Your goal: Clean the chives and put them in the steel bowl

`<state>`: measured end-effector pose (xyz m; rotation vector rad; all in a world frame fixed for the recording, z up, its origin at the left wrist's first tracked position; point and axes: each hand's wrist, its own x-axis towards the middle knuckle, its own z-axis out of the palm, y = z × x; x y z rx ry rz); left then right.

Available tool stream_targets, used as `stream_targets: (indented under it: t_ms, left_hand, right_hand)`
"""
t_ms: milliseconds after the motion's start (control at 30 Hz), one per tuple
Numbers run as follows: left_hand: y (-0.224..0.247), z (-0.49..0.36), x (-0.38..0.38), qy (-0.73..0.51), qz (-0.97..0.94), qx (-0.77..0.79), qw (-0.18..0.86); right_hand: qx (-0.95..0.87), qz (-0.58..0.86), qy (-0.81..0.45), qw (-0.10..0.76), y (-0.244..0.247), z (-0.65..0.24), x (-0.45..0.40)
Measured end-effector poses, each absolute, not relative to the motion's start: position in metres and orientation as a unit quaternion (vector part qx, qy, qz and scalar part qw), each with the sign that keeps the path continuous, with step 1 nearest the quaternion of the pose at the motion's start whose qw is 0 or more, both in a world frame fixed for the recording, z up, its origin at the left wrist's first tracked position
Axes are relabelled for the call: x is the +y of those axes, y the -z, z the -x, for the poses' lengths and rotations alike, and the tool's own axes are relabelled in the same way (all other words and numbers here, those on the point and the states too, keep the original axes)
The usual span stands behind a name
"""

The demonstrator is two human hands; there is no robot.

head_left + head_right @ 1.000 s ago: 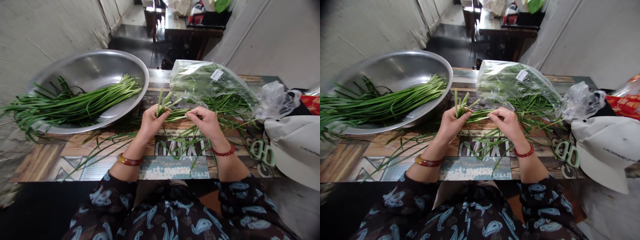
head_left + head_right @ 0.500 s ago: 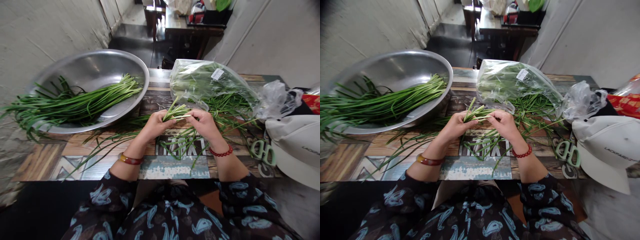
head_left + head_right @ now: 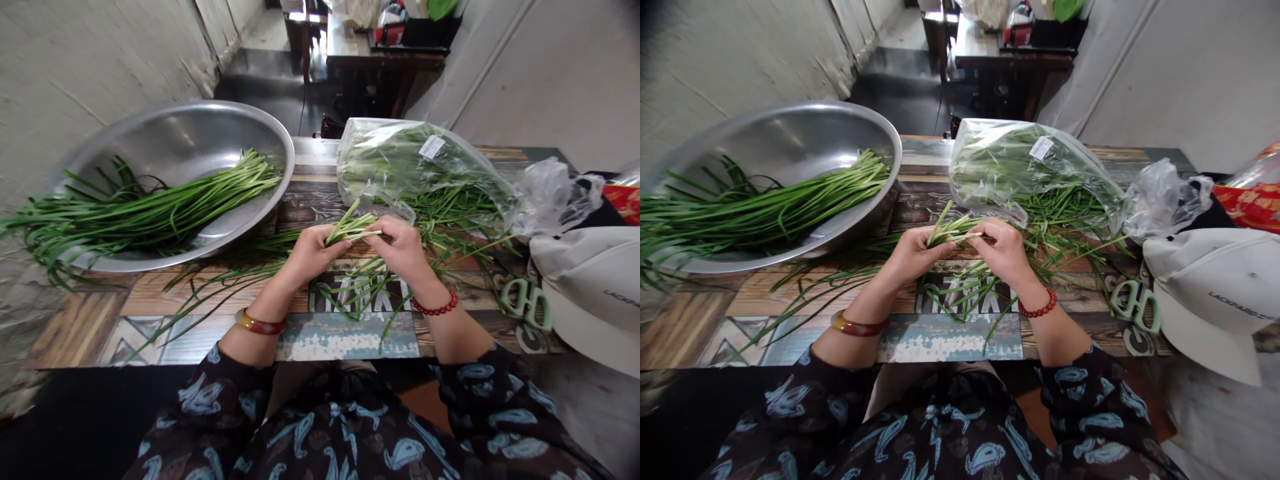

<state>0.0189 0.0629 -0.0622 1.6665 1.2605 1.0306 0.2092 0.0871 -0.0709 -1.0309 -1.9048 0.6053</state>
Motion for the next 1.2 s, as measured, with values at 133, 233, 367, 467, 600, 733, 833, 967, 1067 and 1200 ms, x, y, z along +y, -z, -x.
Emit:
stream_targets:
  t_ms: [133,233,367,467,600,733,833,967,1067,1200]
  left_hand:
    - [0.062,-0.017,0.063,-0.397,-0.636,0.498,0.436]
    - [0.061,-0.014,0.064,-0.39,-0.621,0.51,0.45]
    - [0.061,-0.01,0.066,-0.381,-0.612,0.519,0.459]
    - [0.063,-0.008,0.067,-0.389,-0.602,0.524,0.46]
    - [0.063,-0.009,0.066,-0.388,-0.607,0.514,0.466]
    - [0.059,-0.014,0.064,-0.387,-0.643,0.485,0.449]
    - [0.057,-0.017,0.063,-0.372,-0.672,0.471,0.433]
    - [0.056,-0.015,0.064,-0.392,-0.665,0.483,0.413]
    - [0.054,-0.011,0.065,-0.441,-0.624,0.481,0.429]
    - [0.049,-0.009,0.063,-0.451,-0.583,0.478,0.477]
  right_hand:
    - [-0.695,0.467,-0.287,0.465,0.078,-0.212,0.092]
    - [-0.615,0.509,-0.296,0.525,0.081,-0.225,0.101]
    - [-0.617,0.508,-0.263,0.54,0.076,-0.237,0.105]
    - [-0.709,0.458,-0.262,0.468,0.071,-0.231,0.1]
    - [-0.783,0.415,-0.211,0.413,0.069,-0.219,0.094]
    - [-0.796,0.412,-0.179,0.405,0.068,-0.213,0.091]
    - [-0.77,0.419,-0.226,0.426,0.068,-0.216,0.092]
    - [-0.628,0.494,-0.277,0.533,0.073,-0.229,0.1]
    - [-0.597,0.489,-0.323,0.548,0.077,-0.23,0.102]
    - [-0.647,0.425,-0.418,0.475,0.078,-0.215,0.093]
